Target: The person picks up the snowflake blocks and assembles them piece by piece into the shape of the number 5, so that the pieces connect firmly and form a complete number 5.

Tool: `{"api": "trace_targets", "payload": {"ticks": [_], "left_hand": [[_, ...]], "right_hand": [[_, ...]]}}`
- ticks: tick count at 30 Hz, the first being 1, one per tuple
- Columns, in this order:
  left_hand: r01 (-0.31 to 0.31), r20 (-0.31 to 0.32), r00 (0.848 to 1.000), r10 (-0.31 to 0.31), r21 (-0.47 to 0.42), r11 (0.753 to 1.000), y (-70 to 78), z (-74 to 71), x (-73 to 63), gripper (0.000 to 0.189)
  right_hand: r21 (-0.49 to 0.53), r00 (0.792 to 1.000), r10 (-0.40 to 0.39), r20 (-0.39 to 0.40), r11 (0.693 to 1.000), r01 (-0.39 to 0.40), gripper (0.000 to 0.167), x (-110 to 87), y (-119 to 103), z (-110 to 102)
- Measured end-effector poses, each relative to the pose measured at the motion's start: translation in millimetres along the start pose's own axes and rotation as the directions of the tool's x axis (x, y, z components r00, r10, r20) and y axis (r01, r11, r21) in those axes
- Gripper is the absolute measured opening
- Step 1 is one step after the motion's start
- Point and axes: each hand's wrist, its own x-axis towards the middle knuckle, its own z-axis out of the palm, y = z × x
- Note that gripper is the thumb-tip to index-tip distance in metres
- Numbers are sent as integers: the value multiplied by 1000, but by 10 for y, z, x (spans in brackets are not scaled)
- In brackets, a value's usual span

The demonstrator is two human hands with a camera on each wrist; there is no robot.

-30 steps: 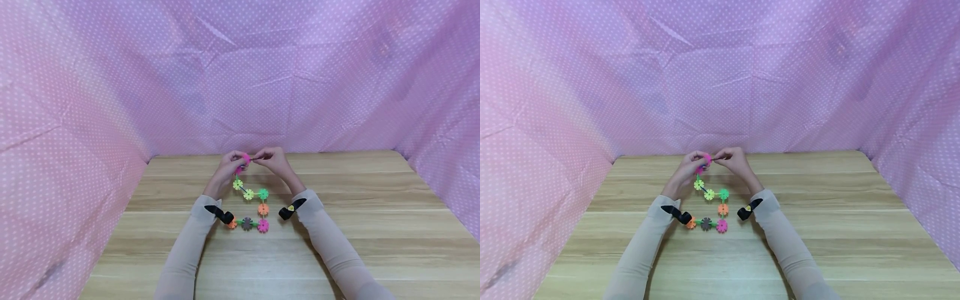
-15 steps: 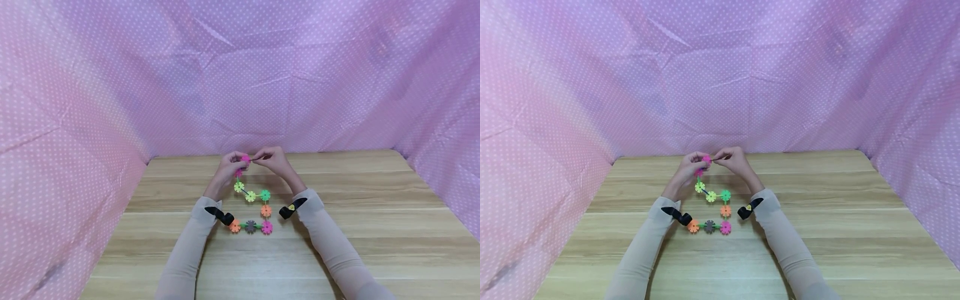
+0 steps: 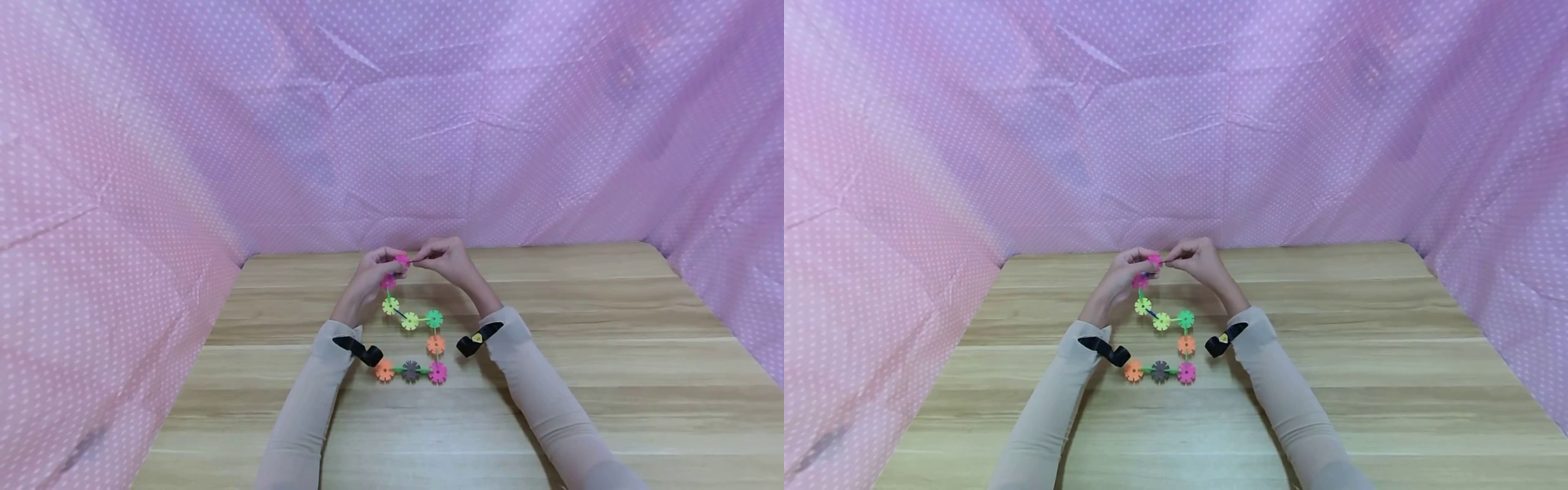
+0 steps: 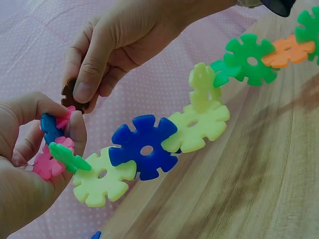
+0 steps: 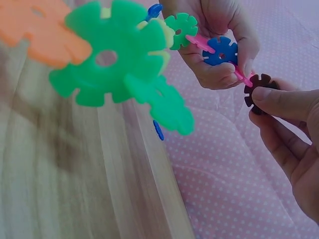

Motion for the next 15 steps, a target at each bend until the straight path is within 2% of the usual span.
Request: {"api": "trace_targets", "payload": {"ticks": [2, 8, 15], "left_hand": [[1, 2, 1000, -1, -6, 1000, 1, -4, 2, 17], [-5, 31, 999, 8, -107, 994, 7, -7, 4, 23], [22, 34, 999, -19, -78, 997, -13, -31, 14, 22]], "right_hand": [[21, 1000, -5, -3, 1000, 5, 4, 1, 24, 3], [89, 1000, -1, -29, 996, 4, 5, 14, 197, 28], [54, 999, 4, -39, 999, -2, 6, 43, 347, 47]]}}
